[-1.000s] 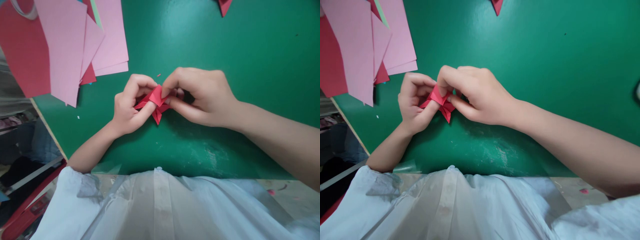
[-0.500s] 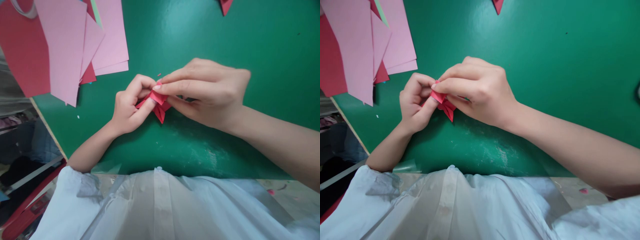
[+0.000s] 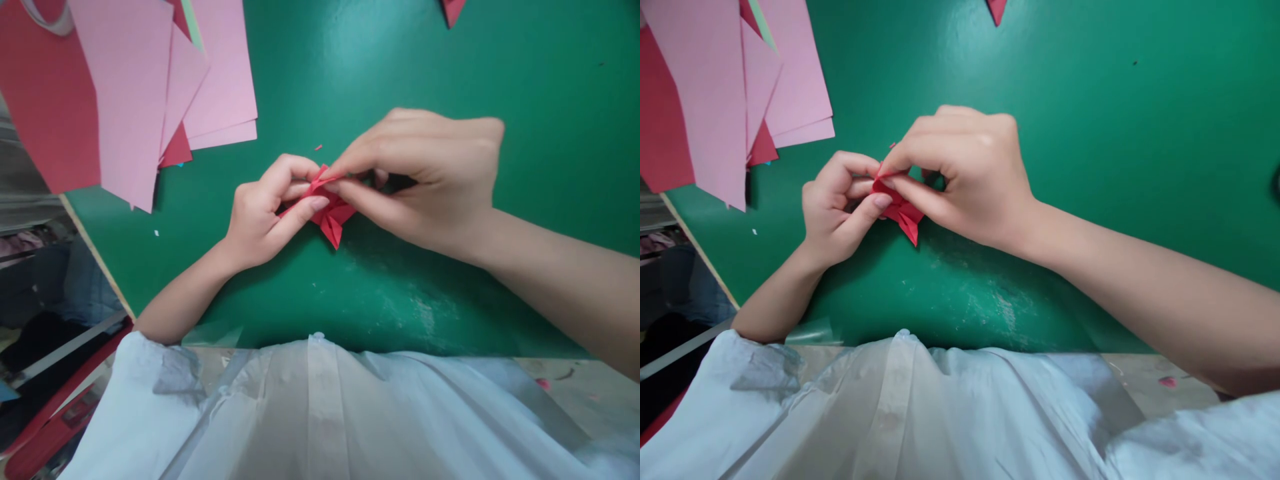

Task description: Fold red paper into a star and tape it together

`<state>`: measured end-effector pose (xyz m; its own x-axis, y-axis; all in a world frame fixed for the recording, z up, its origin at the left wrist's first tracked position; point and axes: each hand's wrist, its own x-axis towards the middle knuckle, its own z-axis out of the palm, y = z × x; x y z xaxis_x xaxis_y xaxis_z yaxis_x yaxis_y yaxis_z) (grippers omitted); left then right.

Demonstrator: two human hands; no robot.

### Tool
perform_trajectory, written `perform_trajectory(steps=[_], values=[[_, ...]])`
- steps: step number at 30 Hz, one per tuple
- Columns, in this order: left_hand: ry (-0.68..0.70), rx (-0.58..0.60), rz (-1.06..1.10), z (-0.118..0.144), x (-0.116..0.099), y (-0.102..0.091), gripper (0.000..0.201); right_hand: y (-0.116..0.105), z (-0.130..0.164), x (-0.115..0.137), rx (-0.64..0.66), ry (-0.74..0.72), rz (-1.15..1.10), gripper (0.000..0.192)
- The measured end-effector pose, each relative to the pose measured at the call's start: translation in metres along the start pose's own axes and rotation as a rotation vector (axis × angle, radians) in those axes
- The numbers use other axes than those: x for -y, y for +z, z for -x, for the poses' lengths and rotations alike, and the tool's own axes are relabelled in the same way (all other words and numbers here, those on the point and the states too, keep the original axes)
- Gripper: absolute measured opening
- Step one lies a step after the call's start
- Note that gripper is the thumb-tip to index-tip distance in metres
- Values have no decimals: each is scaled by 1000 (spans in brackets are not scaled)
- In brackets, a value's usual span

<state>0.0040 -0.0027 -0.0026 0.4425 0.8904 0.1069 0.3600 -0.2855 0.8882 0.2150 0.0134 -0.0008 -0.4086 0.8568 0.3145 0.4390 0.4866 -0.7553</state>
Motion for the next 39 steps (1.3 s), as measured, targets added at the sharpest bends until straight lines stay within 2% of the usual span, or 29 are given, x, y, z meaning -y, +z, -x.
perform_trajectory(steps=[3, 7, 12, 18, 26, 39], values=[[-5, 0, 15, 0, 2, 1, 25, 0, 2, 2, 18, 34, -9, 22], [26, -10, -19, -1, 1, 3, 24, 1, 4, 3, 40, 8, 5, 21], [77, -43, -60, -3, -1, 4, 20, 0, 5, 4, 13, -23, 0, 16], [92, -52, -103, -3, -2, 5, 21, 0, 4, 5, 5, 8, -69, 7], [94, -58, -137, -2, -1, 4, 23, -2, 2, 3, 41, 79, -142, 6], [89, -64, -133, -3, -6, 2, 15, -2, 1, 2, 56, 57, -132, 8]])
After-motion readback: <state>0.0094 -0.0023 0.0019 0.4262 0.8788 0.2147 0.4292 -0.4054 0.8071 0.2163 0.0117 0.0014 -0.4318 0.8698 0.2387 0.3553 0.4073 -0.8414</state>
